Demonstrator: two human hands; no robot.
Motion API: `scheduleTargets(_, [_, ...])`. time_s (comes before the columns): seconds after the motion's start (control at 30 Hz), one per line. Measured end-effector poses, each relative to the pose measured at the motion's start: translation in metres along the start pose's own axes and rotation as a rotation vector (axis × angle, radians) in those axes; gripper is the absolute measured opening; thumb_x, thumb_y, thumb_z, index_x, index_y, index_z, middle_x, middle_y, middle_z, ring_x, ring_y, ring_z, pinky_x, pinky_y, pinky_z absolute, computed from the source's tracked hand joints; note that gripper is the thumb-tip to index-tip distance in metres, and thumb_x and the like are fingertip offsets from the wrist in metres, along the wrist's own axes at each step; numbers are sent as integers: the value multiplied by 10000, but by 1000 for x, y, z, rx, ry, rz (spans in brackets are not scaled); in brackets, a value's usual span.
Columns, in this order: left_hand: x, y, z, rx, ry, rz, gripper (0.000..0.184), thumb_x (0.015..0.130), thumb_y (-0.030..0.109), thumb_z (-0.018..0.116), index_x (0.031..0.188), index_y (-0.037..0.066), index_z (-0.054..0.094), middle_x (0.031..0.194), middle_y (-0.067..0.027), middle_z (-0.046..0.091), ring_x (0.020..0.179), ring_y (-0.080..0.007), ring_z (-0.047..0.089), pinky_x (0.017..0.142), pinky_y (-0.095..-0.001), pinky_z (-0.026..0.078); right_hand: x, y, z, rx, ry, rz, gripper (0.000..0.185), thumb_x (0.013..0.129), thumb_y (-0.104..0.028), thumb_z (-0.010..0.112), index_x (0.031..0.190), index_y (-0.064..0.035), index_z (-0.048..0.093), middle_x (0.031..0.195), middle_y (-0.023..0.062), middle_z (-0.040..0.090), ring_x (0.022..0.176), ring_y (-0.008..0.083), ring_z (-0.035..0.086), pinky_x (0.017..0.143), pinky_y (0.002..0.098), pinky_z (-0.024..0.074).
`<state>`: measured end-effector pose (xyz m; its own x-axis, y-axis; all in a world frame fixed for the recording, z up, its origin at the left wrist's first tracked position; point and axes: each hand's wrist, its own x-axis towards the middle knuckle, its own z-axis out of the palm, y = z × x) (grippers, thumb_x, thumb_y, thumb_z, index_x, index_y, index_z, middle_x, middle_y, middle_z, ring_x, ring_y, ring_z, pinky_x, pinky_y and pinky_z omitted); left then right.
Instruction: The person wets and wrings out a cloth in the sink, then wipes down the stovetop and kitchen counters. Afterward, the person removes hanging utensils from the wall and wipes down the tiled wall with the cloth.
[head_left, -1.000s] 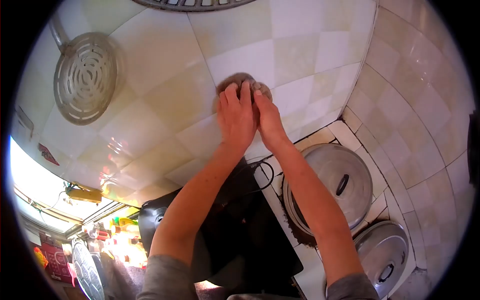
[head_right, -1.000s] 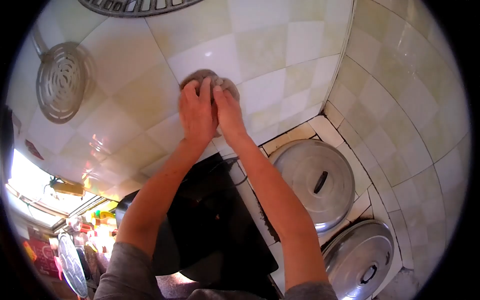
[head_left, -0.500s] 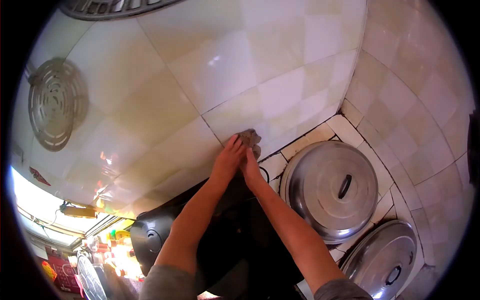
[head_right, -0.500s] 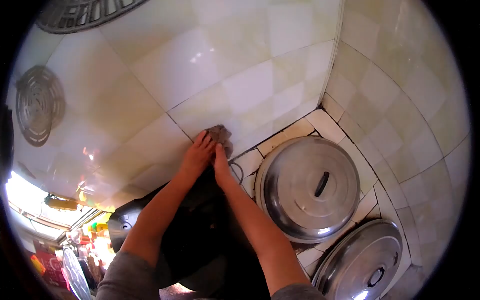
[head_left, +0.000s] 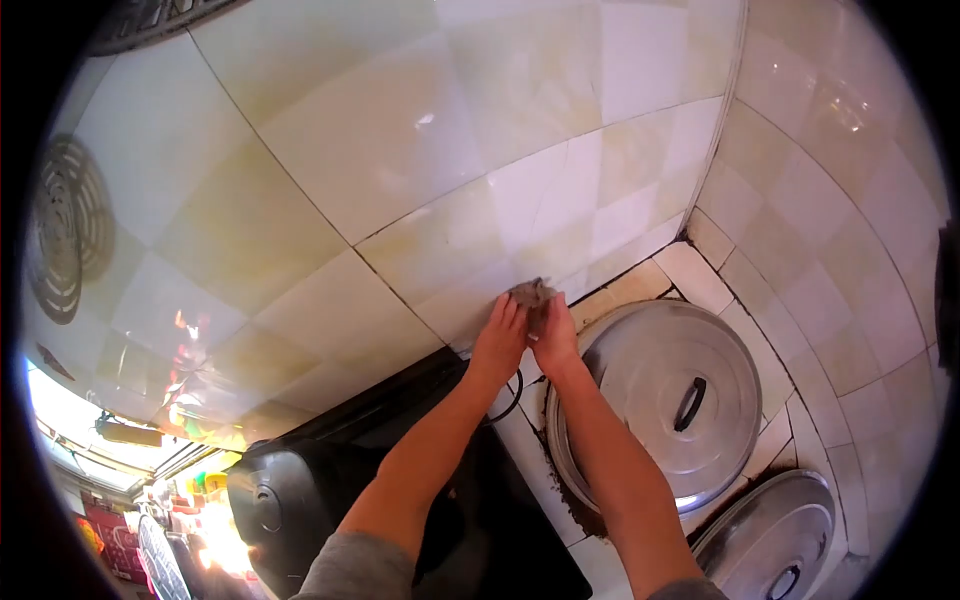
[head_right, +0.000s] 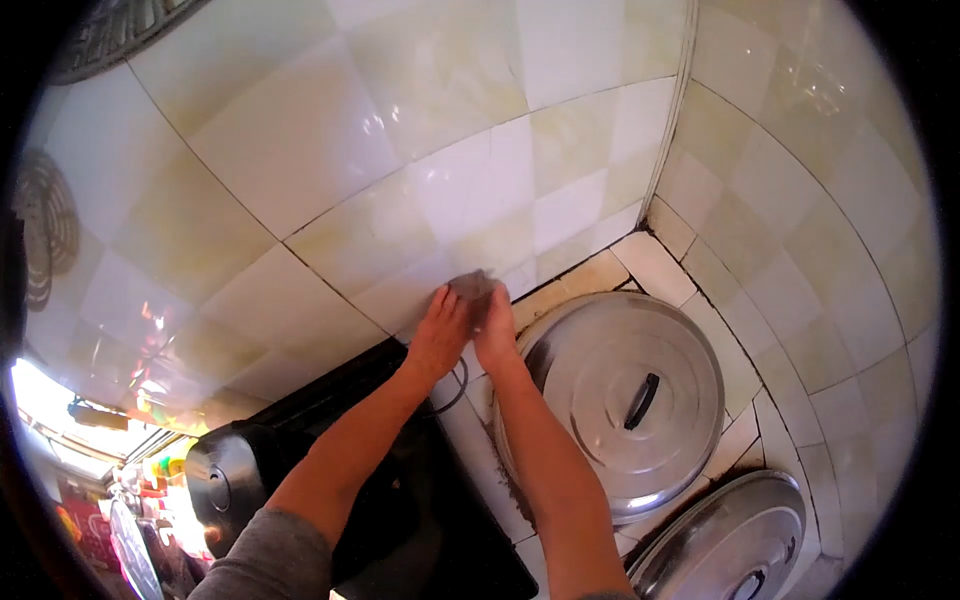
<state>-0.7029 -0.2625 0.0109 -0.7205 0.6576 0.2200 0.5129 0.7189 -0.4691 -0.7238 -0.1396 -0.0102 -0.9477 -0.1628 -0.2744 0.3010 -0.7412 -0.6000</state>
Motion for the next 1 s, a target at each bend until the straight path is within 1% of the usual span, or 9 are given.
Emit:
scheduleTargets(0.03, [5, -3, -12, -21, 24, -39, 359, 809, 172, 553, 1117, 23, 661, 1254, -163, 547, 1274, -367, 413, 1169, -498, 168, -11, -12, 16, 2, 42, 8, 586, 983, -525, 375, 1367, -89, 449, 1371, 45, 481, 1245, 199, 433, 1076, 357, 298])
scheduleTargets(0.13, [12, -21, -49, -67, 90, -140, 420, 821, 210, 570, 1184, 4, 616, 1297, -182, 511, 1261, -405, 412, 1141, -547, 189, -39, -30, 65, -52, -79, -246, 613, 993, -480, 402, 1397, -19, 400, 1402, 87, 442, 1282, 209, 400, 1093, 348, 281])
scheduleTargets(0.27, [15, -66, -117, -58, 349, -328, 494, 817, 223, 590, 1246, -20, 556, 1303, -209, 491, 1225, -439, 423, 1105, -606, 221, -37, -30, 126, -597, -71, -849, 543, 1010, -332, 424, 1395, 49, 387, 1447, 174, 329, 1293, 304, 364, 1100, 374, 273])
scheduleTargets(0.33, [2, -90, -136, 22, 393, -421, 523, 863, 263, 522, 1319, 8, 500, 1354, -220, 456, 1273, -441, 379, 1132, -580, 181, -63, -42, 166, -866, -85, -982, 515, 983, -284, 479, 1364, 58, 419, 1419, 221, 348, 1248, 370, 386, 1082, 406, 302])
scheduleTargets(0.43, [-21, -121, -160, 159, 395, -511, 537, 884, 313, 494, 1341, 32, 479, 1344, -212, 460, 1266, -423, 389, 1126, -583, 194, -91, -42, 203, -1005, -199, -1082, 519, 950, -248, 520, 1353, 63, 417, 1394, 249, 364, 1216, 409, 395, 1060, 441, 329])
scheduleTargets(0.57, [-58, -117, -141, 145, 281, -414, 513, 861, 276, 518, 1315, 39, 501, 1318, -174, 484, 1242, -390, 417, 1114, -582, 222, -85, 2, 178, -1026, -258, -1042, 526, 954, -247, 493, 1363, 66, 383, 1371, 264, 376, 1231, 429, 391, 1056, 460, 336])
scheduleTargets(0.77, [-67, -77, -60, 259, -31, -62, 456, 836, 186, 509, 1259, 19, 551, 1260, -131, 508, 1239, -331, 432, 1140, -473, 262, -57, 49, 83, -948, -160, -573, 522, 981, -269, 445, 1375, 65, 366, 1398, 278, 345, 1320, 433, 322, 1092, 445, 303])
scheduleTargets(0.87, [-21, -75, -99, 285, 72, -32, 477, 834, 203, 518, 1269, 8, 540, 1249, -119, 516, 1252, -321, 426, 1150, -460, 250, -37, 26, 75, -1026, -41, -667, 522, 991, -268, 433, 1389, 61, 356, 1430, 272, 319, 1345, 416, 305, 1100, 430, 292])
scheduleTargets(1.0, [66, -96, -135, 300, 271, 28, 502, 840, 185, 521, 1306, -3, 510, 1314, -105, 503, 1270, -307, 411, 1157, -444, 231, -9, -62, 76, -1036, 44, -950, 536, 981, -255, 448, 1407, 54, 347, 1450, 276, 301, 1341, 433, 285, 1125, 441, 231])
